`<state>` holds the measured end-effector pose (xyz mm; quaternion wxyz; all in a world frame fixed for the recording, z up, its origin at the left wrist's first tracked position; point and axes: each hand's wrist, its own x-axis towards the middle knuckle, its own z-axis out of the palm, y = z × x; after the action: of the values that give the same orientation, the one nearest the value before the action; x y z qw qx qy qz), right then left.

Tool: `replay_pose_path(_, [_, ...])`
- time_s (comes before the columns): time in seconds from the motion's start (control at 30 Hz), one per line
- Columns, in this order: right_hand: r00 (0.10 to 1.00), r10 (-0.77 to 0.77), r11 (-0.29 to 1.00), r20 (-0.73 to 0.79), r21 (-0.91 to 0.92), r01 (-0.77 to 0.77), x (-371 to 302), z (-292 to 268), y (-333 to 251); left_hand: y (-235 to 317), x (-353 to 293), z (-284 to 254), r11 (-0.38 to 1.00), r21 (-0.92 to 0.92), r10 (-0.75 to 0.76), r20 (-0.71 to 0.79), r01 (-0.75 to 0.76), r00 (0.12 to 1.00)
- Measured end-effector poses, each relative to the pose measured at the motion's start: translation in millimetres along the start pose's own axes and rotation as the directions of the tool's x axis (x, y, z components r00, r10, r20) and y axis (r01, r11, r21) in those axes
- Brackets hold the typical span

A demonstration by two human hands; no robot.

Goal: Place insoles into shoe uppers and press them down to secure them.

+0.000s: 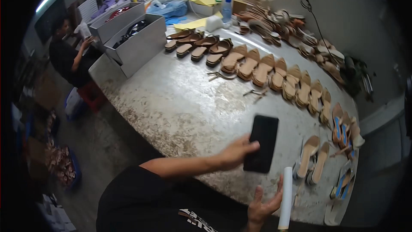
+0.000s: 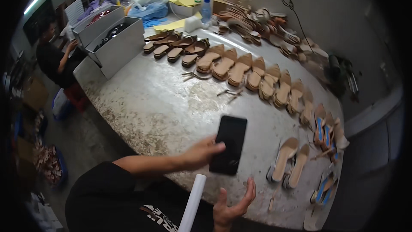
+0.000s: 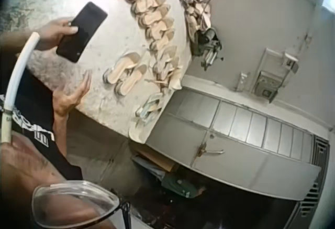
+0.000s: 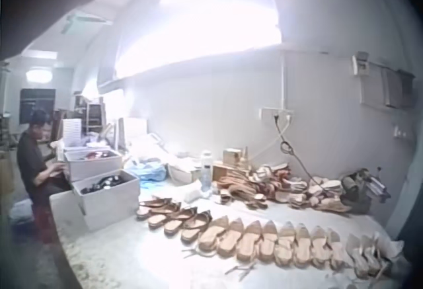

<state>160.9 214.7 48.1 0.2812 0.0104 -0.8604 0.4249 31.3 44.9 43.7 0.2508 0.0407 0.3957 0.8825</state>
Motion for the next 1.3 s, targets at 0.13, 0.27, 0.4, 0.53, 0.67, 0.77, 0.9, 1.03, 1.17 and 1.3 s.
replay_pose_path(0.13, [0.982, 0.175, 0.92, 0.073, -0.366, -0.136, -7, 10, 63, 128, 108, -77, 0.984, -0.09, 0.116, -0.339, -0.155, 0.933])
replay_pose_path(0.27, [0.989, 0.023, 0.837, 0.149, -0.543, 0.062, -27, 37, 89, 267, 265, -243, 0.91, 0.019, 0.338, -0.612, -0.413, 0.715])
replay_pose_path(0.4, [0.986, 0.07, 0.749, 0.154, -0.66, 0.05, -13, 59, 50, 362, 355, -334, 0.901, 0.396, 0.433, -0.809, -0.176, 0.398])
replay_pose_path(0.53, [0.96, 0.278, 0.764, 0.016, -0.61, -0.211, 14, 47, 40, 275, 465, -335, 0.186, 0.888, 0.697, -0.421, 0.421, 0.581])
replay_pose_path(0.67, [0.934, 0.257, 0.659, 0.247, -0.752, 0.018, 9, 46, 51, 282, 459, -424, -0.173, 0.896, 0.649, -0.208, 0.408, 0.732])
replay_pose_path(0.77, [0.93, 0.247, 0.725, 0.272, -0.688, 0.009, 23, 30, 55, 297, 467, -449, -0.253, 0.887, 0.628, -0.153, 0.386, 0.763])
replay_pose_path(0.9, [0.962, 0.209, 0.827, 0.176, -0.557, -0.078, 15, 24, 55, 350, 460, -425, -0.33, 0.91, 0.613, 0.004, 0.251, 0.79])
replay_pose_path(1.03, [0.969, 0.135, 0.983, -0.209, -0.092, -0.157, 6, -21, 74, 398, 410, -351, -0.082, 0.942, 0.475, 0.323, -0.324, 0.818])
replay_pose_path(1.17, [0.68, 0.191, 0.69, -0.708, -0.396, -0.606, 2, -182, 120, 221, 208, -77, 0.243, 0.962, 0.181, 0.078, -0.121, 0.98])
replay_pose_path(1.3, [0.424, 0.178, 0.344, -0.888, -0.347, -0.872, -3, -316, 224, 124, 90, 20, -0.113, 0.911, -0.145, 0.38, -0.397, 0.913])
